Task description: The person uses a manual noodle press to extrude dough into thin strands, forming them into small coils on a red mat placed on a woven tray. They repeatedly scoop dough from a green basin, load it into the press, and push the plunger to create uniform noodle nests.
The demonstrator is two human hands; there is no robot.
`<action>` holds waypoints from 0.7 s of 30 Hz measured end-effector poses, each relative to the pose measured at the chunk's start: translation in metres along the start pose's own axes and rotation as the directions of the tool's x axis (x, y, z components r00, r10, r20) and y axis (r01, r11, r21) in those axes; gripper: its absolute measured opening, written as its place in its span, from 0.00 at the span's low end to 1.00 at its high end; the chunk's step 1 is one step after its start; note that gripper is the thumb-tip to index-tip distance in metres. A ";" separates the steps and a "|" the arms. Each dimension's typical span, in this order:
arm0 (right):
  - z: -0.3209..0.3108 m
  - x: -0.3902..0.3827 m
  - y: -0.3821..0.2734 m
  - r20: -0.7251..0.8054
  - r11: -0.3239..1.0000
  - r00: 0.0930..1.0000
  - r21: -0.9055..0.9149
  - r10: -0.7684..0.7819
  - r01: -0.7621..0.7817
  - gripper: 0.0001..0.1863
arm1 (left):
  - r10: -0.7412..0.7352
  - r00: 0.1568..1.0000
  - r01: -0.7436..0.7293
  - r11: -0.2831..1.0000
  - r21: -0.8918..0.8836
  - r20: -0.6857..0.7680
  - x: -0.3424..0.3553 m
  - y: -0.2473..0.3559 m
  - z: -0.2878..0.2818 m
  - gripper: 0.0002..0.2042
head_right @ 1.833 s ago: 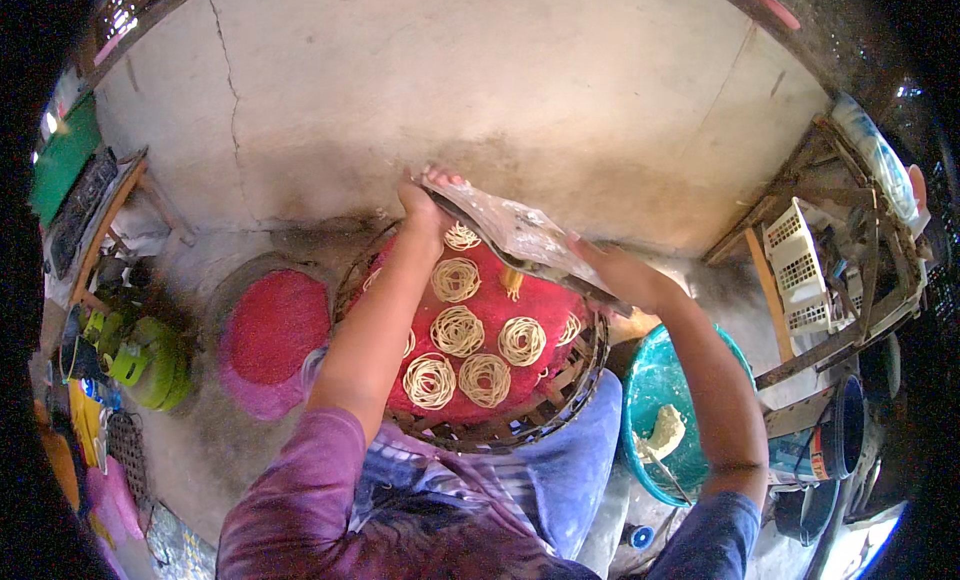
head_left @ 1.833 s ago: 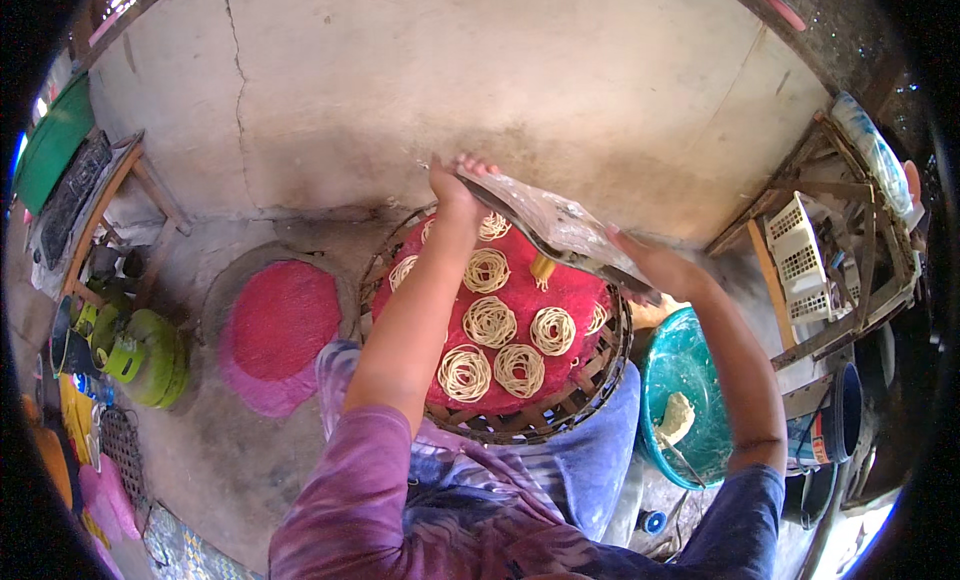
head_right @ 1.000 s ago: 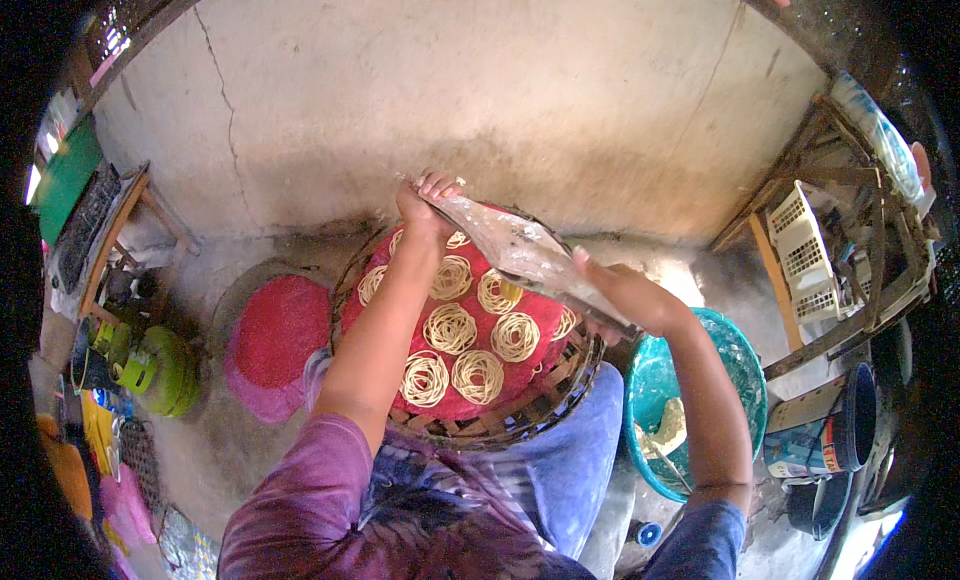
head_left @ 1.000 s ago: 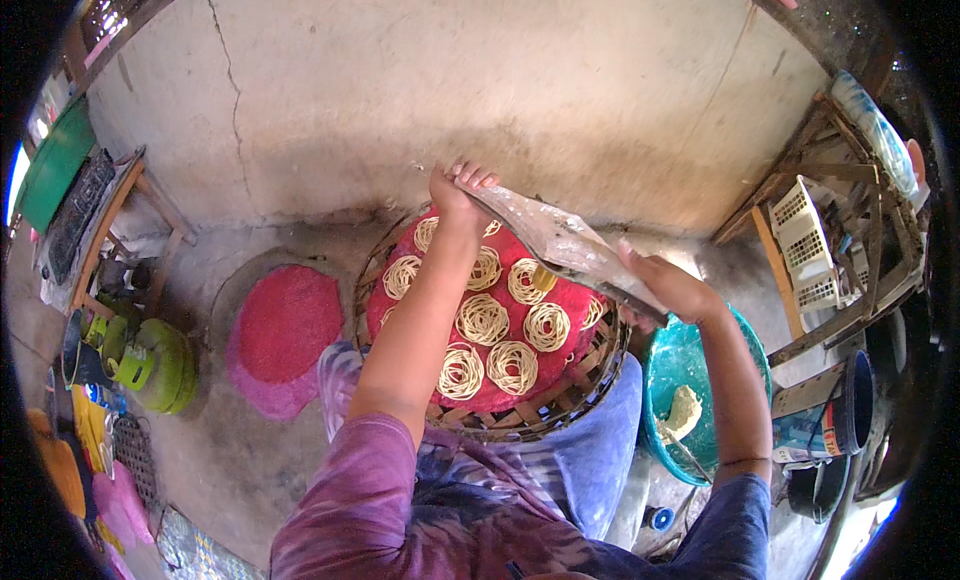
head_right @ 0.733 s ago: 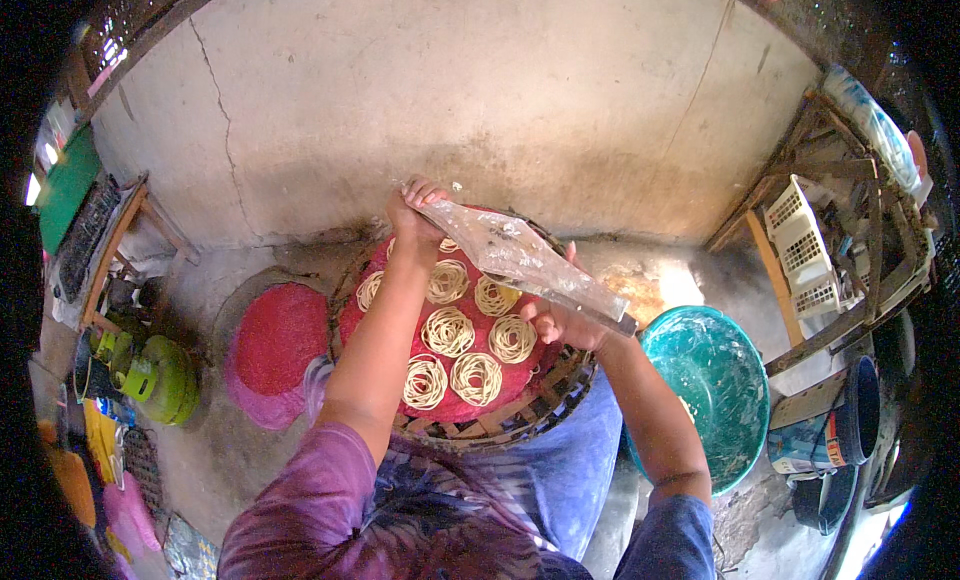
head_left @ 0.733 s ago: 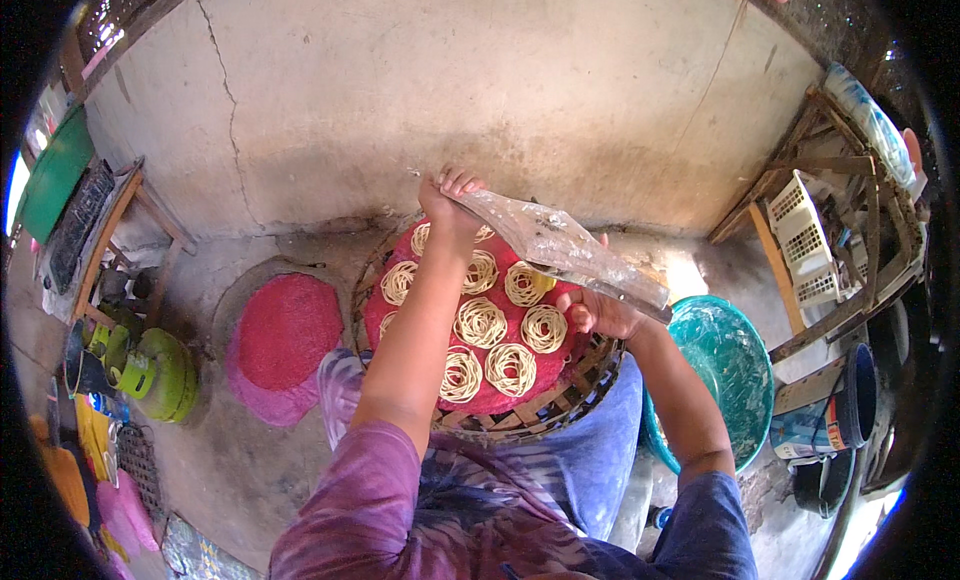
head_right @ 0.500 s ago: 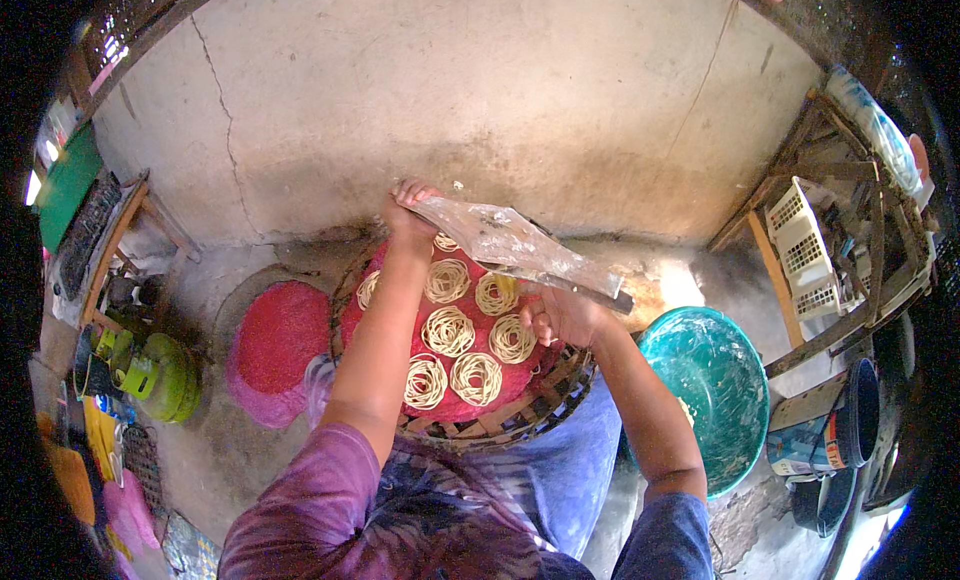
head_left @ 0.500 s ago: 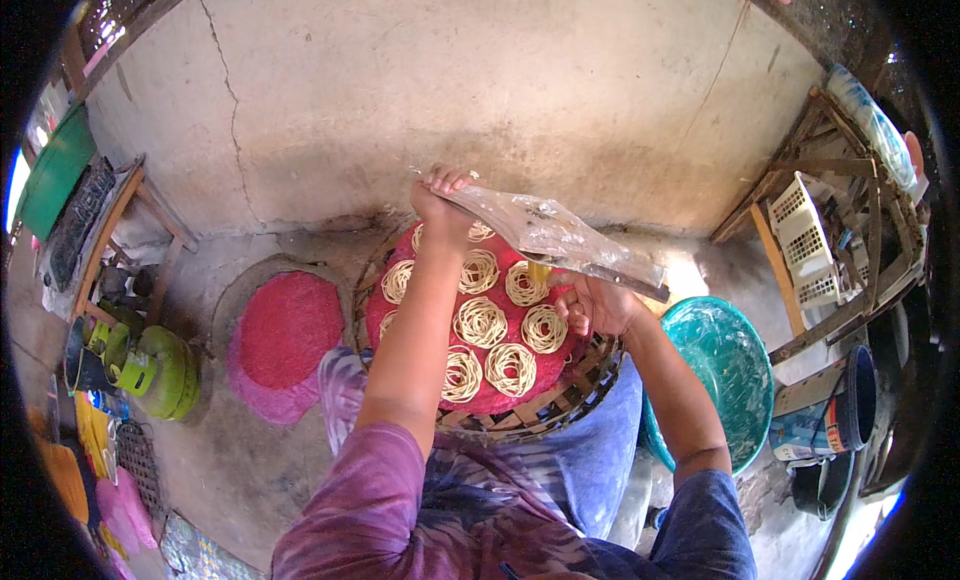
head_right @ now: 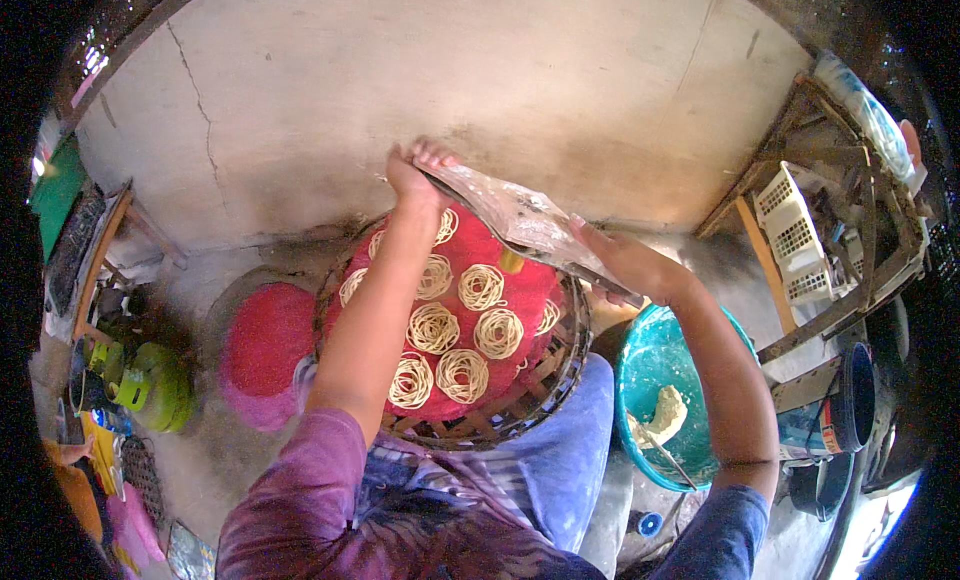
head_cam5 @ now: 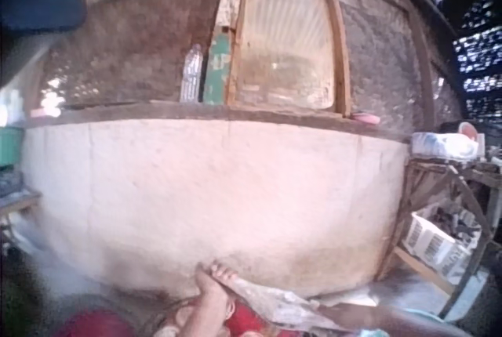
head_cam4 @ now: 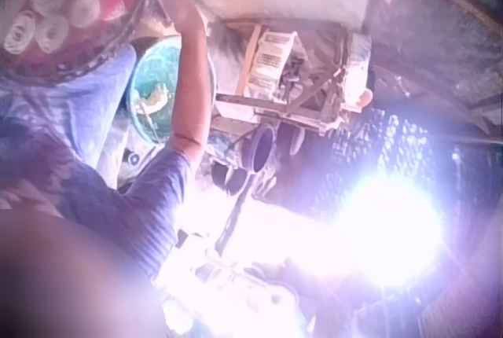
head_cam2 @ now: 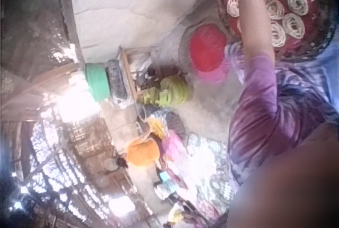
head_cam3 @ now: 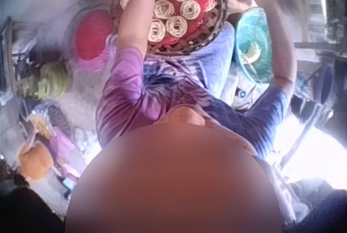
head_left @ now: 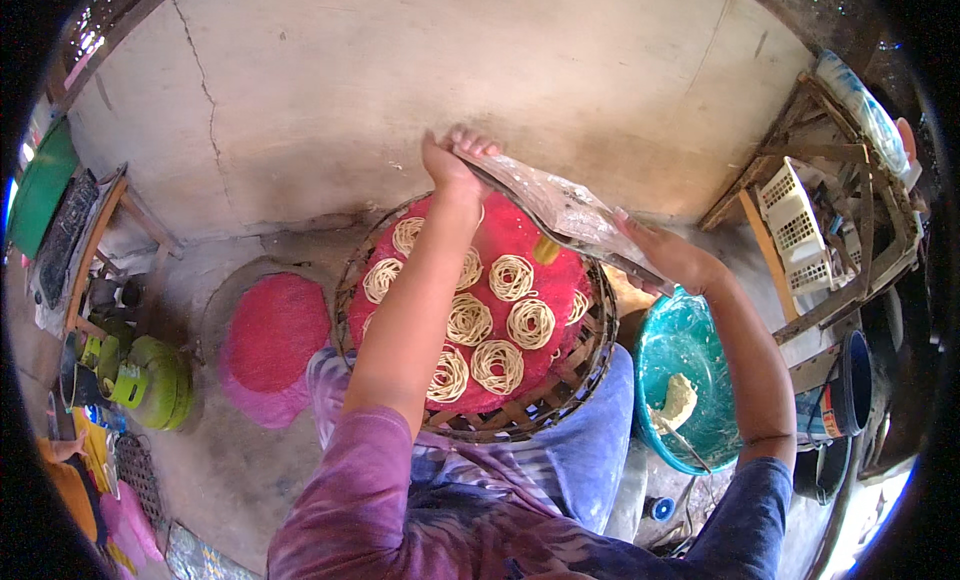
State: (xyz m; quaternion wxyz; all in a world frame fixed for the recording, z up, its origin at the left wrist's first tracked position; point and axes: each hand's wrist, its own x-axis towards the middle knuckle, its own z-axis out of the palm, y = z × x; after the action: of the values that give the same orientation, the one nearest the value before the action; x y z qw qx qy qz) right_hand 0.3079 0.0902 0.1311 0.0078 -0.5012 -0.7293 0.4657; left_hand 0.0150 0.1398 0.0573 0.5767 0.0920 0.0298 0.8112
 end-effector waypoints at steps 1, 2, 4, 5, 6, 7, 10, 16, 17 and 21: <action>-0.004 -0.002 0.000 -0.012 0.997 0.998 -0.036 0.064 -0.064 0.39 | -0.026 0.991 0.029 0.999 0.015 -0.134 0.000 -0.014 -0.006 0.25; -0.005 -0.003 0.000 -0.032 0.991 0.992 -0.062 0.119 -0.121 0.39 | -0.054 0.982 0.052 0.999 -0.018 -0.179 0.002 -0.022 -0.009 0.25; -0.002 0.001 0.000 -0.117 0.992 0.990 -0.094 0.075 -0.086 0.40 | -0.118 0.959 0.096 0.991 -0.095 -0.258 0.003 -0.033 -0.015 0.25; 0.004 0.005 -0.001 -0.171 0.994 0.985 -0.106 0.015 -0.034 0.40 | -0.083 0.955 0.077 0.996 -0.034 -0.286 0.010 -0.030 -0.012 0.24; 0.005 0.006 0.000 -0.268 0.989 0.963 -0.133 0.024 -0.061 0.41 | -0.058 0.981 0.056 0.998 -0.012 -0.184 0.012 -0.029 -0.012 0.24; 0.010 0.007 0.000 -0.271 0.998 0.961 -0.062 -0.044 0.028 0.41 | -0.059 0.989 0.059 0.998 -0.001 -0.132 0.016 -0.022 -0.009 0.24; 0.011 0.001 0.002 -0.199 0.997 0.978 -0.034 0.058 -0.066 0.42 | -0.080 0.991 0.079 0.997 -0.013 -0.111 0.016 -0.016 -0.003 0.22; -0.007 -0.010 -0.005 -0.337 0.987 0.941 -0.155 -0.010 -0.044 0.42 | -0.069 0.977 0.054 0.995 -0.079 -0.200 0.006 -0.033 0.005 0.17; -0.004 -0.006 -0.006 -0.361 0.986 0.933 -0.158 -0.006 -0.054 0.41 | -0.065 0.982 0.055 0.997 -0.058 -0.179 0.007 -0.030 0.008 0.17; 0.010 0.000 -0.003 -0.329 0.998 0.943 -0.056 -0.055 0.039 0.39 | -0.052 0.994 0.051 0.999 -0.009 -0.095 0.008 -0.012 0.016 0.16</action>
State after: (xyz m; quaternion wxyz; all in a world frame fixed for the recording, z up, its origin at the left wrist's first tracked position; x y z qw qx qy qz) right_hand 0.3015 0.0834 0.1276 0.1286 -0.5546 -0.7406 0.3569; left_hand 0.0268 0.1500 0.0717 0.5956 0.0507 0.0568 0.7997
